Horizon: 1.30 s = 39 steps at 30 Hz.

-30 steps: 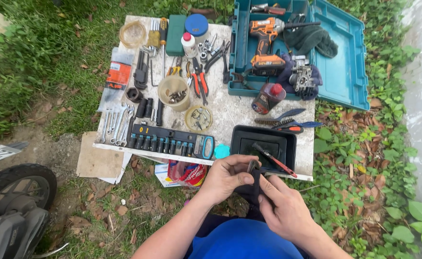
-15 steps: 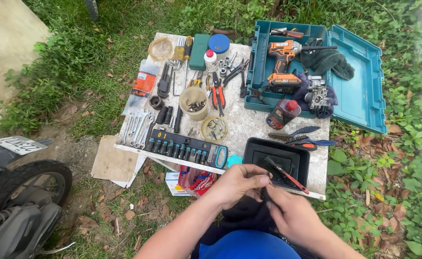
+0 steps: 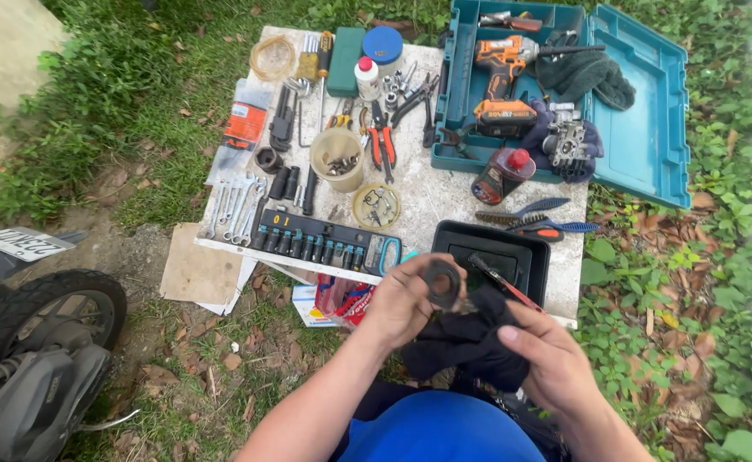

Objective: Cleaning a motorcycle carburetor and preparing the rubber gasket for reassembly.

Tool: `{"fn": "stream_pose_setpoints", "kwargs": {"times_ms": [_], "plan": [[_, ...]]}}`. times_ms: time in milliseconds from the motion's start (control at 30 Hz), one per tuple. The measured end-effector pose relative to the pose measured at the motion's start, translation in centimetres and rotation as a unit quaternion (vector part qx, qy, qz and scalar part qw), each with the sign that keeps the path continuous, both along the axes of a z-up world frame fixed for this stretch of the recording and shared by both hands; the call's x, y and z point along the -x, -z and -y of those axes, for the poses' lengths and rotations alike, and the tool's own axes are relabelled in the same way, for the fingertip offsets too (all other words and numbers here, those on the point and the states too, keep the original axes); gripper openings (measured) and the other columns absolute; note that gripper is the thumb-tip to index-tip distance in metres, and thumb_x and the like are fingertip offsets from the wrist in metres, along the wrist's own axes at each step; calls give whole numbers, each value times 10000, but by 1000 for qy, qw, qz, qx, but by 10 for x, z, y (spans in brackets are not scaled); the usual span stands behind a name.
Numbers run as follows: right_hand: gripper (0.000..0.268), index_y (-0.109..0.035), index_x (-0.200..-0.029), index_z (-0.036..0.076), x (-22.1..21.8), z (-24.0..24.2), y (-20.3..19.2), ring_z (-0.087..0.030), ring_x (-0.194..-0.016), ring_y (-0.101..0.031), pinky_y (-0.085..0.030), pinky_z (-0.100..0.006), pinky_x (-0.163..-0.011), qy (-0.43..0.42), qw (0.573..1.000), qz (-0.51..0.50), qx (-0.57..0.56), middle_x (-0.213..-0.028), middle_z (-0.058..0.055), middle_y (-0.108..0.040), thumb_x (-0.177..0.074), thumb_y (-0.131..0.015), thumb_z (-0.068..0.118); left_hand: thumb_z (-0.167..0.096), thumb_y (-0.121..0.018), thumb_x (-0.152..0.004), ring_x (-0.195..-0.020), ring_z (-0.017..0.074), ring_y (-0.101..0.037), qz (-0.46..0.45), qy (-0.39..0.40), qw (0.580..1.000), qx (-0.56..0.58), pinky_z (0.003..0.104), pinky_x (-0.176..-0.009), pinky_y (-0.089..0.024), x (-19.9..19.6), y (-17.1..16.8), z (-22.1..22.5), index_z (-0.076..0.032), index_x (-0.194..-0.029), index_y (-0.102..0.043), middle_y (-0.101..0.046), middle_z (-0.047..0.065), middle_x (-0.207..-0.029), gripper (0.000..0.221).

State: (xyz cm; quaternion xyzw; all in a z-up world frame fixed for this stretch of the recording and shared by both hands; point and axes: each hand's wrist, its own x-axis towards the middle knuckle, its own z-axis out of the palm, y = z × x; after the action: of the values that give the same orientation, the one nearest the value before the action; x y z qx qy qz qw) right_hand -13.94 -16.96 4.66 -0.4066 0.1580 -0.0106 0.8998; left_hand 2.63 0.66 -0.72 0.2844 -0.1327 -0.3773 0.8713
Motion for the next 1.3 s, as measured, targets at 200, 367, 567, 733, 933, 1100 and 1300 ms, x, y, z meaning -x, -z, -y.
{"fn": "stream_pose_setpoints", "kwargs": {"times_ms": [200,367,567,733,933,1100,1300], "plan": [[615,-574,-1555,-169,12,17,-7,-474,-1184,-764,-622,-502,-1042,71,994,18,77,-1373,-396,-737,-969,-635,7,-601,-897,-863,-1011,371,-771,-40,67,995,59,374,-786,-673,0,-22,-18,55,-1449,-632,-752,274,-1239,918],[589,-625,-1540,-76,13,7,-24,-326,-1233,-745,-595,-439,-1065,45,948,14,315,-1412,-233,-766,-991,-649,134,-580,-884,-899,-989,354,-776,-32,72,994,73,353,-790,-680,6,-36,-18,57,-1428,-648,-762,277,-1228,860],[616,-533,-1632,51,-11,-20,-49,-327,-990,-666,-515,-454,-847,-62,687,46,723,-1181,-117,-671,-1032,-555,187,-439,-945,-897,-933,254,-785,-13,60,998,3,333,-843,-672,18,-20,-12,25,-1371,-736,-810,169,-1143,695],[527,-605,-1537,42,-18,-29,-47,-310,-641,-644,-537,-474,-496,-70,624,100,772,-960,-69,-633,-1020,-546,122,-300,-965,-870,-764,156,-745,-11,74,993,-95,262,-698,-633,16,-17,-17,-6,-1254,-820,-835,96,-1035,505],[650,-496,-1691,151,-21,-20,-42,-253,-578,-544,-466,-457,-429,-56,588,67,804,-851,-20,-578,-1044,-550,137,-305,-963,-861,-879,144,-715,43,63,990,-114,269,-759,-622,19,-6,-14,-31,-1293,-824,-833,87,-1115,530],[579,-582,-1623,102,-17,-15,-37,-195,-620,-487,-429,-394,-486,-46,680,78,727,-794,-16,-526,-1048,-547,50,-327,-963,-868,-1086,232,-810,-58,75,995,-40,374,-959,-693,22,5,-3,-14,-1384,-771,-830,163,-1247,634],[617,-572,-1561,-22,-20,-6,-37,-323,-1126,-814,-658,-426,-975,-10,725,66,685,-1332,-193,-800,-1001,-701,204,-458,-921,-876,-1063,199,-779,-2,87,993,-83,314,-886,-654,20,-8,3,6,-1423,-748,-824,148,-1235,739]]}}
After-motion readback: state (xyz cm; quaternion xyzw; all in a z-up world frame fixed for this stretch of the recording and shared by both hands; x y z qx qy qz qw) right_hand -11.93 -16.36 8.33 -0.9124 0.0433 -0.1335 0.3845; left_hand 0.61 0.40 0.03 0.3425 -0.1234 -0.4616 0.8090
